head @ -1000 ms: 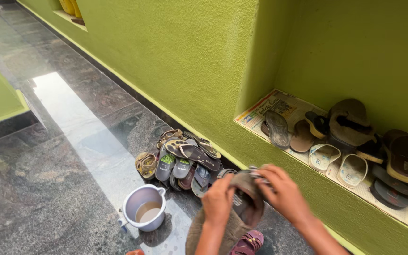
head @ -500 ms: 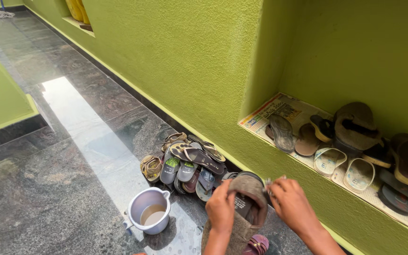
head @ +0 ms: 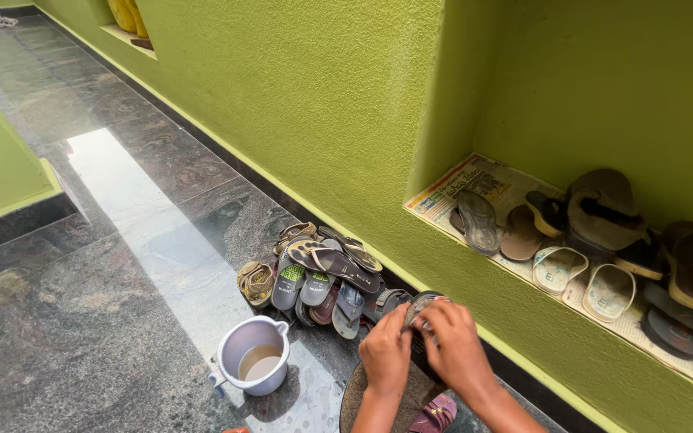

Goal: The person sits on the floor and cleans several pairs of shoes using a wet cloth and a bucket of water. They scrub the soles and uppers of various sandals and slip-on shoes, then place the cleaned items onto a nearby shelf.

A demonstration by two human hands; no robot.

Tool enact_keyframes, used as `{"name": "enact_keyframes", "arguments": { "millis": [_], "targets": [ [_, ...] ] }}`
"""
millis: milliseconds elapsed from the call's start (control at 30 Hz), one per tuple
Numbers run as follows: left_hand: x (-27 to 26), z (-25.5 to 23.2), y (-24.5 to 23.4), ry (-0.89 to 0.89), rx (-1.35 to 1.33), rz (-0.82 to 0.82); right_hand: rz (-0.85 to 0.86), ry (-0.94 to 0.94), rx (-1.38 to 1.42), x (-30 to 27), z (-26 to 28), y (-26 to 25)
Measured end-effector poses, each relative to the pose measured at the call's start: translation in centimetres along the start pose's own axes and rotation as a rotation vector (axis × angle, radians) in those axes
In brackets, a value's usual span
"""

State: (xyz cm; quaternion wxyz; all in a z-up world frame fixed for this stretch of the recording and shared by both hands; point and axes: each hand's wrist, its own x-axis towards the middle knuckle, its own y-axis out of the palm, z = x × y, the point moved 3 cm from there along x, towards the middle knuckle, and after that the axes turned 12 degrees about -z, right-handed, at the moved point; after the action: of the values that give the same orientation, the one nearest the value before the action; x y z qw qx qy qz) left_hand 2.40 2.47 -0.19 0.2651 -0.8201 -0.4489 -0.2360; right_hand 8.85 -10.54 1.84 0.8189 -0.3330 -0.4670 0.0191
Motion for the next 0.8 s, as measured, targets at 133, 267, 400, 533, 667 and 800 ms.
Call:
{"name": "enact_keyframes", "arguments": {
  "millis": [133, 267, 400, 533, 667, 800],
  "targets": [
    [1.3, 0.8, -1.2, -0.087, 0.036, -0.041, 0.084, 0.211, -0.046, 0.0, -3.5, -1.2],
    [3.0, 1.5, -2.4, -0.203, -0.060, -0.144, 0.109, 0.305, -0.042, 0.9, -4.1, -2.0],
    [1.7, 1.1, -1.3, -0.145, -0.108, -0.169, -0.065, 0.071, 0.034, 0.8, -1.3, -1.5],
    [0.2, 3.0, -0.1, -0.440, -0.262, -0.177, -0.051, 0.002, 0.026, -1.9, 0.5, -1.3],
    [-0.4, 5.8, 0.7, -0.677, -0.265, -0.282, 0.123, 0.134, 0.126, -5.3, 0.5, -0.5],
    [-0.9, 6.0, 1.7, -0.744, -0.403, -0.356, 0.136, 0.156, 0.103, -6.2, 0.4, -0.8]
  ]
}}
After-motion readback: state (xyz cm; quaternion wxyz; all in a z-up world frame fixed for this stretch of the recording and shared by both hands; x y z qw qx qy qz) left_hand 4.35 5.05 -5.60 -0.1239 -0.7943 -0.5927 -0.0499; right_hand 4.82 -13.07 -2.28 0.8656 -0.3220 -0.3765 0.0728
